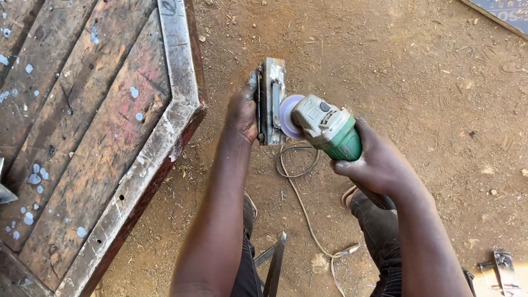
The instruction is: Using a handheld angle grinder to smooth the edges and surfaces of a small metal component
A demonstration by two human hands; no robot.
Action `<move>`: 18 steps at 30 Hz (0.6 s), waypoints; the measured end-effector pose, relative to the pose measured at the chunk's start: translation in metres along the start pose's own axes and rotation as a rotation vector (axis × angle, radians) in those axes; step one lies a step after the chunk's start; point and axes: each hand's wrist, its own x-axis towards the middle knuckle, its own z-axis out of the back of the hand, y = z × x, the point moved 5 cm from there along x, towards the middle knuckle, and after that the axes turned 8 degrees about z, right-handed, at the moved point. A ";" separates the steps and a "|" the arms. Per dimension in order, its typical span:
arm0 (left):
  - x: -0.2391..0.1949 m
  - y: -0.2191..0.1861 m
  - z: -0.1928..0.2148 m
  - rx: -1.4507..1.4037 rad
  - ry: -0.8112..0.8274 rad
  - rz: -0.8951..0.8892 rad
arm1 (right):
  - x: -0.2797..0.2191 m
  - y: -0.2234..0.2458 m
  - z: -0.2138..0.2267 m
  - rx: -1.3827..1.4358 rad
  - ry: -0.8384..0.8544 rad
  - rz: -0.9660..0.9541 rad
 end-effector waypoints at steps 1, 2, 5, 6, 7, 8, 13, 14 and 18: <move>0.010 0.001 0.006 -0.003 0.006 -0.049 | 0.000 0.001 0.000 -0.001 0.016 0.014; 0.020 0.002 0.013 -0.005 0.012 -0.098 | -0.001 0.002 0.001 -0.002 0.032 0.028; 0.026 -0.003 0.021 -0.191 -0.016 -0.155 | -0.001 -0.007 -0.002 -0.012 0.130 0.021; 0.040 0.011 0.025 -0.193 -0.019 -0.155 | -0.003 -0.007 -0.003 -0.013 0.132 0.021; 0.054 0.024 0.029 -0.372 0.027 -0.190 | -0.004 -0.008 -0.005 -0.008 0.159 0.015; 0.068 0.036 0.033 -0.550 0.073 -0.225 | -0.006 -0.009 -0.006 -0.004 0.185 0.009; 0.072 0.034 0.039 -0.575 0.079 -0.236 | -0.007 -0.003 -0.014 0.052 0.217 0.040; 0.065 0.028 0.036 -0.609 0.082 -0.236 | -0.006 -0.002 -0.015 0.070 0.217 0.055; 0.057 0.020 0.041 -0.594 0.086 -0.244 | -0.004 -0.011 -0.015 0.067 0.226 0.033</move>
